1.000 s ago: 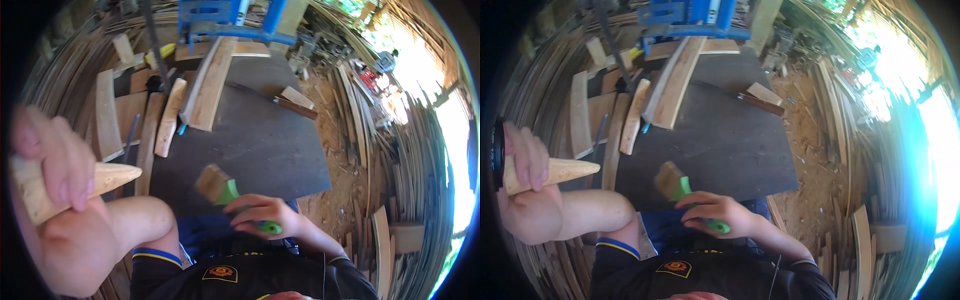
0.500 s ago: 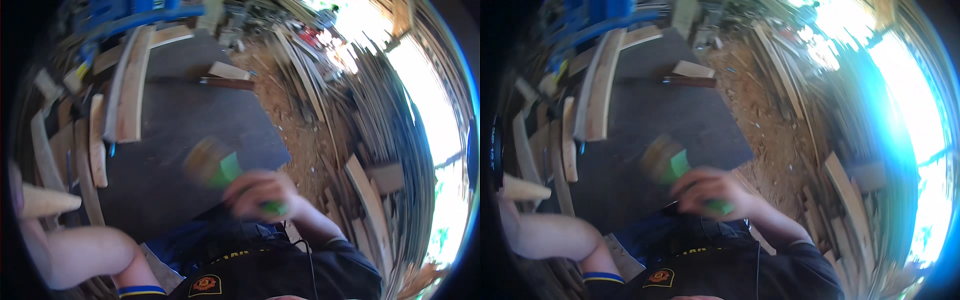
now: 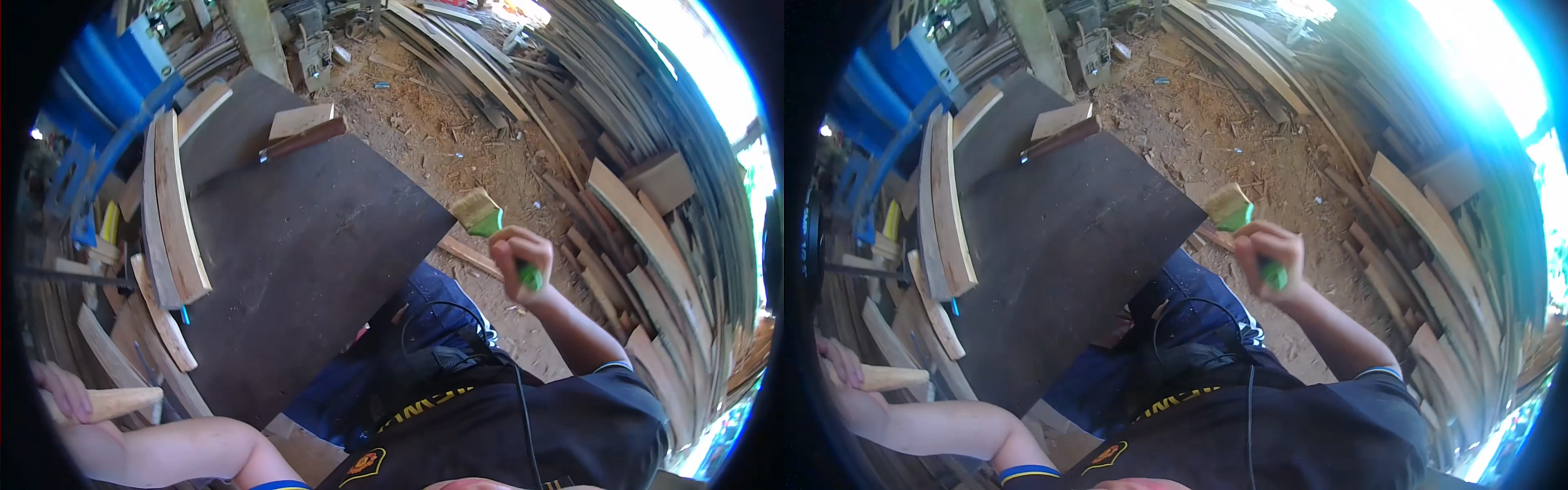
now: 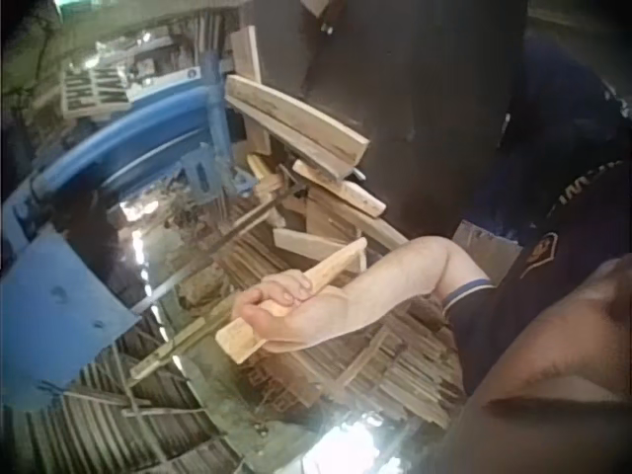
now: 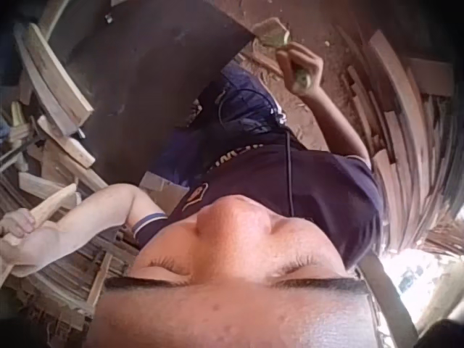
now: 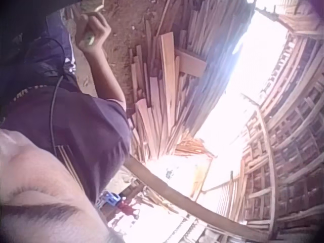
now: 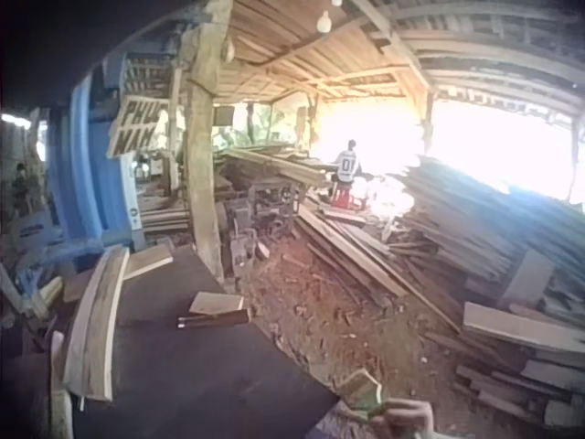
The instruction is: The person carves a small piece of wood using a chisel and a mallet, repeatedly striking the tool to shape the material. They then use a brush to sweep away wood shavings from the workbench and the carved piece. The person continues to carve and clean the wood throughout the clip.
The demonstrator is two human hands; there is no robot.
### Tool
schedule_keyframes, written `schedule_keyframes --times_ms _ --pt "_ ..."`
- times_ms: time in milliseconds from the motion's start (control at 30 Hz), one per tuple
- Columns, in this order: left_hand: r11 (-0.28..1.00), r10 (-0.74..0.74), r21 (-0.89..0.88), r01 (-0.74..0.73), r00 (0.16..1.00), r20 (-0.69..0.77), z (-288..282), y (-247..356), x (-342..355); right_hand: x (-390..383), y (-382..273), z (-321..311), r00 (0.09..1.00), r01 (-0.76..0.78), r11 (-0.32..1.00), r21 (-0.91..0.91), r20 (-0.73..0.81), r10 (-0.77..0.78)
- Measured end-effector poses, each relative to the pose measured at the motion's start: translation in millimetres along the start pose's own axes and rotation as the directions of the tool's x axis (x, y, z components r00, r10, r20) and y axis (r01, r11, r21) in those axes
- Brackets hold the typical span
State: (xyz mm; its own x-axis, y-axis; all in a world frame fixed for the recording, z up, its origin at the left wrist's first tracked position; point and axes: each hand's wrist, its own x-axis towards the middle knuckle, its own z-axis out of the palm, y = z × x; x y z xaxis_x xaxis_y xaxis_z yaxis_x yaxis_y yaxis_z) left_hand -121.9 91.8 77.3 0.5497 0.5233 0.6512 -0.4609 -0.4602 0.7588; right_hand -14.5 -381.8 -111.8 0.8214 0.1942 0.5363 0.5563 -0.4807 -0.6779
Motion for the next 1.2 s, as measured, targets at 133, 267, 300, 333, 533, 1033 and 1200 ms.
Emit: schedule_keyframes --times_ms 133,267,300,333,533,1033,1200 --pt "0.995 -0.091 0.025 0.095 0.988 -0.122 17 -6 -3 1 -42 39 0.905 0.281 0.847 0.451 0.170 -0.391" --pt "0.991 -0.080 0.091 0.096 0.984 -0.160 43 -8 -5 -22 -49 65 0.845 0.122 0.758 0.641 0.334 -0.418" --pt "0.988 -0.080 0.119 0.099 0.985 -0.153 48 -9 -3 -23 -40 61 0.853 0.141 0.769 0.623 0.318 -0.414" --pt "0.982 -0.088 0.151 0.112 0.984 -0.158 51 -11 -4 -23 -30 51 0.875 0.176 0.804 0.569 0.284 -0.393" --pt "0.992 -0.035 0.119 0.046 0.995 -0.092 53 -10 -8 -17 16 -1 0.986 0.141 0.984 -0.109 -0.070 -0.149" --pt "0.997 0.049 0.062 -0.038 0.982 -0.181 22 12 -14 -27 -106 140 0.733 -0.228 0.508 0.830 0.490 -0.472" --pt "0.995 0.093 -0.021 -0.098 0.981 -0.168 7 20 -18 -16 -96 137 0.744 -0.082 0.668 0.739 0.492 -0.453"
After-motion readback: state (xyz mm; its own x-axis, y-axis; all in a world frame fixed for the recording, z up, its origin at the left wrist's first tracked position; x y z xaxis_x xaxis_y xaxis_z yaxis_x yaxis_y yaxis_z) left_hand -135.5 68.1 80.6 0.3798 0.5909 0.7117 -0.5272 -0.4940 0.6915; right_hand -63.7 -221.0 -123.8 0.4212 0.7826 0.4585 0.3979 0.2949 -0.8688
